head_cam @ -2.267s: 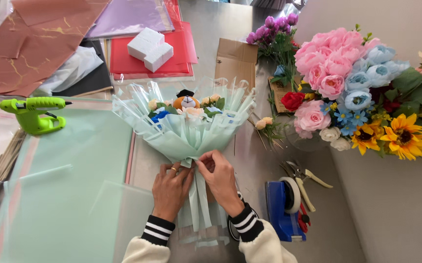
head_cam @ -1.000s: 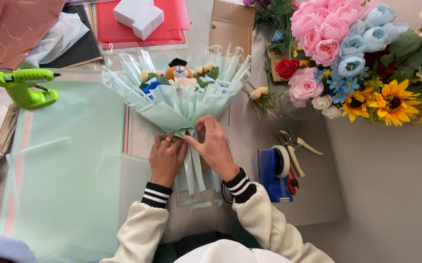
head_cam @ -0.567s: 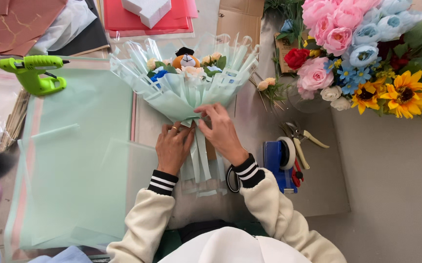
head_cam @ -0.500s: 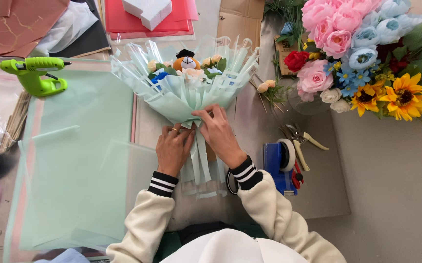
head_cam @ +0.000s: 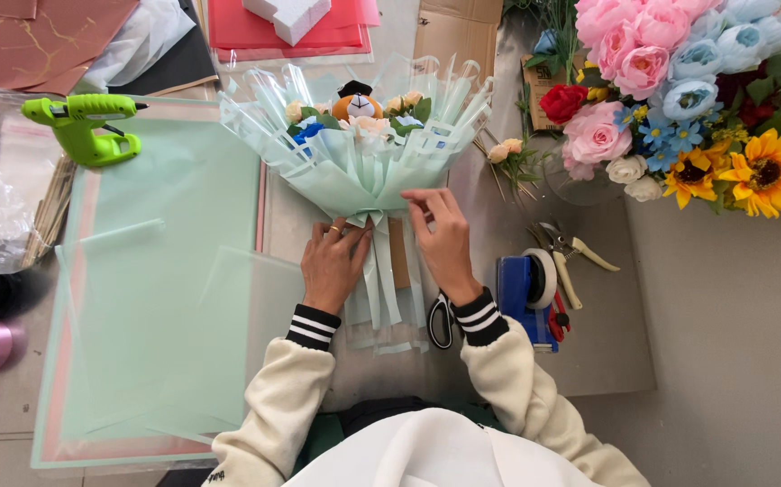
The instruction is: The person wraps a floral bouquet using tissue paper and adhesive tape.
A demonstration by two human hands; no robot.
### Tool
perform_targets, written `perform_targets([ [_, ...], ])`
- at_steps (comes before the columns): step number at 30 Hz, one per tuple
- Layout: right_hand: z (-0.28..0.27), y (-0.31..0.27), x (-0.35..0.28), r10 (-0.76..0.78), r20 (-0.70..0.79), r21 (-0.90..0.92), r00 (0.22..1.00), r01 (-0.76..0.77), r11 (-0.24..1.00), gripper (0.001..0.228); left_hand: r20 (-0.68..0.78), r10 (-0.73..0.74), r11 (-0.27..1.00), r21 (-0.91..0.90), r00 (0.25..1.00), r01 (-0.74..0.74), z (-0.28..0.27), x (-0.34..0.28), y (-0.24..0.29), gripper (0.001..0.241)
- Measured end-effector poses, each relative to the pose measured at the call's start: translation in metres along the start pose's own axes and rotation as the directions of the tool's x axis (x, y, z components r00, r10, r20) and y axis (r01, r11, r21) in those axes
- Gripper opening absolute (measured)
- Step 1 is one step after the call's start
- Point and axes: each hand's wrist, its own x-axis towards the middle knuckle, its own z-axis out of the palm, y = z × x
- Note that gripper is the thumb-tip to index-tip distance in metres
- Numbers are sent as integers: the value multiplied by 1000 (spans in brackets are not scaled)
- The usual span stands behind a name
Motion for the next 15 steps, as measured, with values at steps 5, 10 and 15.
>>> perform_targets([
  [5, 22, 43, -41, 308, 41, 121, 951, -311, 943, 18, 22, -16, 999, -44, 1000, 17, -7, 10, 0, 14],
  [10, 25, 35, -41, 203, 48, -36, 978, -202, 979, 15, 52, 5, 997, -77, 999, -1, -17, 12, 4, 12],
  [15, 27, 30, -37, 141, 8, -191, 990, -137, 972, 15, 51, 24, 1000, 9, 998, -24, -12, 14, 0, 19],
])
